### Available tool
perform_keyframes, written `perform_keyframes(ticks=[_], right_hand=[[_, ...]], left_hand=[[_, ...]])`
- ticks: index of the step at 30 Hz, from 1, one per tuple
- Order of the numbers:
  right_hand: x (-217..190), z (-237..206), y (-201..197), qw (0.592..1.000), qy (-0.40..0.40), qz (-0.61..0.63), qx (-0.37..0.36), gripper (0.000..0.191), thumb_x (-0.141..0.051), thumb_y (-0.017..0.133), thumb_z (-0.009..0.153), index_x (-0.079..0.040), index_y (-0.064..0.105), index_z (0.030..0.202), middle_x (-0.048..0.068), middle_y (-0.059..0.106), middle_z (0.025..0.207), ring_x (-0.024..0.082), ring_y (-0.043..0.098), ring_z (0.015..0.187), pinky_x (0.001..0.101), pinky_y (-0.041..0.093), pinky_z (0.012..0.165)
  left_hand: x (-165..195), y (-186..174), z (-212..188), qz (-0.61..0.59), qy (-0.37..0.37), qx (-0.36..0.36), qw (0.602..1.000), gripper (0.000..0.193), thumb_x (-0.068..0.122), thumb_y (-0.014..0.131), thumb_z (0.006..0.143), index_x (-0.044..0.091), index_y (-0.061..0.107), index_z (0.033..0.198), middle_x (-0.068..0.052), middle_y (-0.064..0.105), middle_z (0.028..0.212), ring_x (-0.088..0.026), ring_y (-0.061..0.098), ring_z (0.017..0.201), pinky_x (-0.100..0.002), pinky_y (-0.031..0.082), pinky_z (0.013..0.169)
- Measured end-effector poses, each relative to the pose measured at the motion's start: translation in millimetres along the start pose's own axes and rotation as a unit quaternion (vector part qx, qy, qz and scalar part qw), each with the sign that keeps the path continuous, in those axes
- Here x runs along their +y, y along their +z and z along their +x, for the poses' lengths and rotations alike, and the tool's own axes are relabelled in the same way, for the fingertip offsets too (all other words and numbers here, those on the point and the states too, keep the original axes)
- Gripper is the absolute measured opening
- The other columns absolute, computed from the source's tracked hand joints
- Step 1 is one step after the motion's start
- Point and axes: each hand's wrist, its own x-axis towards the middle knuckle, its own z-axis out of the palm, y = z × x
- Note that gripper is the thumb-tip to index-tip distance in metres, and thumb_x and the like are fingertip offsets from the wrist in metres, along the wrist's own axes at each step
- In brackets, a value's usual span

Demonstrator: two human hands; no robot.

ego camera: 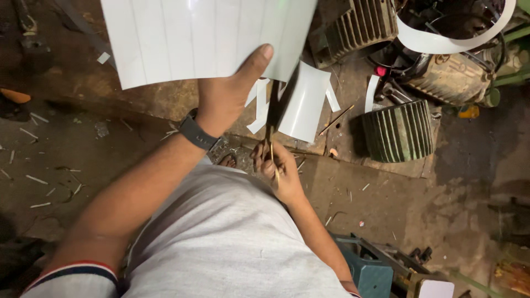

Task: The person cuts a large white sheet marked with grid lines into narrow strips using scissors. They hold the sheet up off the bench, cut along the drawn lines strip by strip, and let finished strips and offcuts fall onto the cluttered workbench.

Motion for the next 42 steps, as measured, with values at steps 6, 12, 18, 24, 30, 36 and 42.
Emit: perform_keyframes(ticks=[6,12,18,24,30,36,42], right_hand=[[12,-4,2,0.999,0.039,0.004,0.008,0.062,-0.064,0.072,0.092,-0.004,0.061,0.100,-0.001,0.059,0.079,0.007,0.054,0.070,0.0230,0.043,0.064],[14,-4,1,0.999,0.044,0.005,0.017,0.059,-0.060,0.075,0.091,-0.004,0.061,0.099,-0.002,0.058,0.078,0.006,0.054,0.068,0.0222,0.042,0.062],[9,-3,5,0.998,0.035,-0.032,0.040,0.051,-0.053,0.075,0.092,-0.004,0.062,0.094,-0.002,0.061,0.078,0.005,0.053,0.066,0.0217,0.043,0.059],[8,-2,7,0.998,0.036,-0.026,0.053,0.043,-0.043,0.076,0.096,-0.004,0.060,0.090,0.000,0.063,0.078,0.006,0.056,0.066,0.0223,0.046,0.060],[5,5,-1,0.999,0.003,0.006,0.051,0.045,-0.046,0.075,0.096,-0.003,0.062,0.099,-0.002,0.060,0.084,0.006,0.055,0.072,0.0223,0.046,0.063],[6,2,1,0.993,0.047,-0.033,0.100,0.042,-0.043,0.076,0.095,-0.003,0.063,0.092,0.000,0.064,0.080,0.006,0.059,0.067,0.0234,0.051,0.060],[5,5,-1,0.992,0.046,0.013,0.114,0.040,-0.040,0.077,0.094,-0.003,0.061,0.093,-0.001,0.062,0.080,0.006,0.056,0.068,0.0232,0.050,0.059]], left_hand=[[6,10,-5,-0.012,0.000,-0.001,1.000,0.032,0.027,0.080,0.101,-0.002,0.073,0.112,-0.006,0.076,0.102,-0.014,0.071,0.094,-0.028,0.060,0.084],[6,12,-4,-0.019,0.018,-0.010,1.000,0.035,0.032,0.077,0.102,-0.001,0.071,0.110,-0.006,0.074,0.099,-0.013,0.070,0.091,-0.027,0.059,0.081],[7,10,-1,0.018,0.005,-0.019,1.000,0.034,0.034,0.076,0.101,0.001,0.074,0.107,-0.005,0.076,0.094,-0.013,0.074,0.087,-0.026,0.061,0.075],[4,11,0,-0.009,0.016,-0.018,1.000,0.036,0.034,0.075,0.103,-0.001,0.073,0.111,-0.008,0.076,0.099,-0.015,0.073,0.090,-0.027,0.060,0.077],[5,15,-8,0.004,0.039,-0.055,0.998,0.032,0.030,0.074,0.106,-0.001,0.072,0.114,-0.006,0.075,0.099,-0.014,0.072,0.089,-0.027,0.060,0.075],[5,19,-14,-0.032,-0.016,-0.061,0.998,0.029,0.027,0.075,0.103,-0.001,0.071,0.110,-0.002,0.070,0.086,-0.010,0.064,0.075,-0.027,0.055,0.066],[5,17,-16,-0.003,-0.030,-0.081,0.996,0.029,0.027,0.076,0.103,-0.001,0.071,0.109,-0.003,0.071,0.088,-0.011,0.066,0.077,-0.027,0.055,0.067]])
